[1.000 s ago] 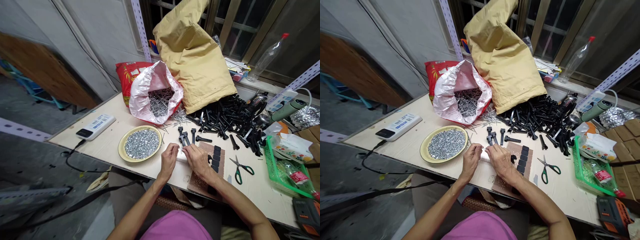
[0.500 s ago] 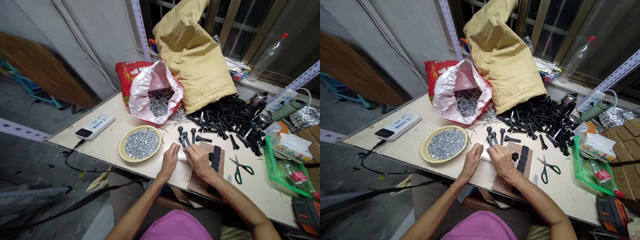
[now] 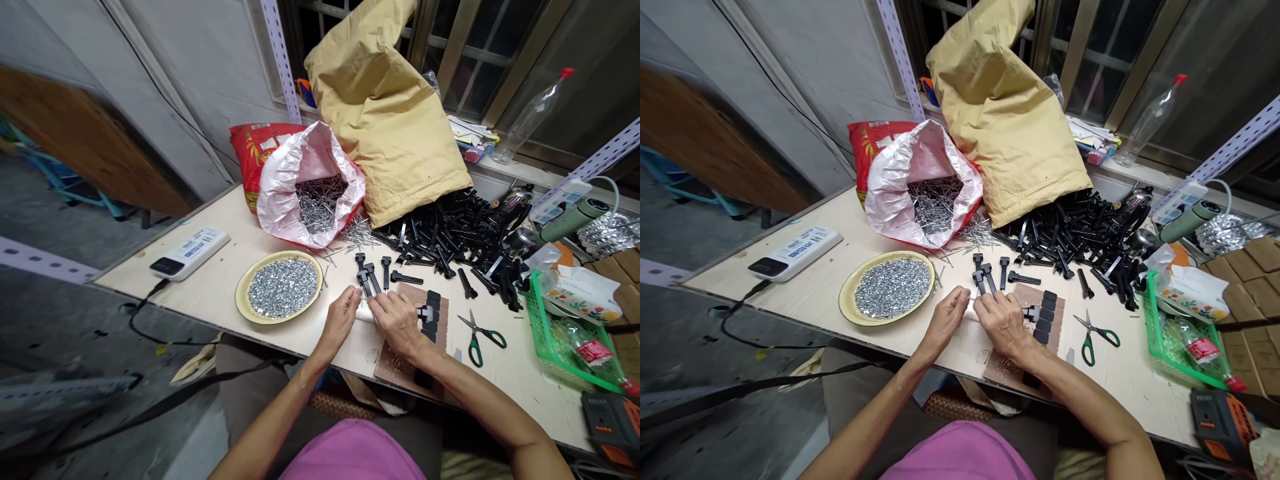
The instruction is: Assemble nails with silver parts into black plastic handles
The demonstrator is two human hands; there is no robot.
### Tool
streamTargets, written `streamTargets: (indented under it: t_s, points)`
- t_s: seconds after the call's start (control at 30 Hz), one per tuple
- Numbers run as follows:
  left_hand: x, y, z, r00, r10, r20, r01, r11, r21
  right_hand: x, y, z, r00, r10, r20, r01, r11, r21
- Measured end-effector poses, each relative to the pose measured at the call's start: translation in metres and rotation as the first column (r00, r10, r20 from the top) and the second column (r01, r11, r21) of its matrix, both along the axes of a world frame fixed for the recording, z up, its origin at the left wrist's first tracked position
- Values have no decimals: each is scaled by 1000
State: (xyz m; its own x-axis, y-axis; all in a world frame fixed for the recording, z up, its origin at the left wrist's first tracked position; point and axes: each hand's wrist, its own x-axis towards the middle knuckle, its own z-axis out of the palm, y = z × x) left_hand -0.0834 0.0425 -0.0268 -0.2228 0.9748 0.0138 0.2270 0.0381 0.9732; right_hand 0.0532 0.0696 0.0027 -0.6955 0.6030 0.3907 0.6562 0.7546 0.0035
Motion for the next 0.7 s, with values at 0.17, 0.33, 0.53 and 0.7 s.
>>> streamTargets:
  t_s: [0.17,0.33,0.53,0.7]
  points:
    - [2,0,-5,1000,6,-4,-6,1000,-7,3,2,-2,992,74,100,-96,967,238]
    - [5,1,-6,999,29,-37,-29,1000,0,3,1,-5,999,-35,19,31,988,151]
    - [7,1,-8,995,11,103,-9,1000,-20,-1,-3,-3,998,2,57,-17,966,260]
    - [7,2,-10,997,45,65,-45,999,-9,-2,-3,1,997,-14,76,-6,964,264]
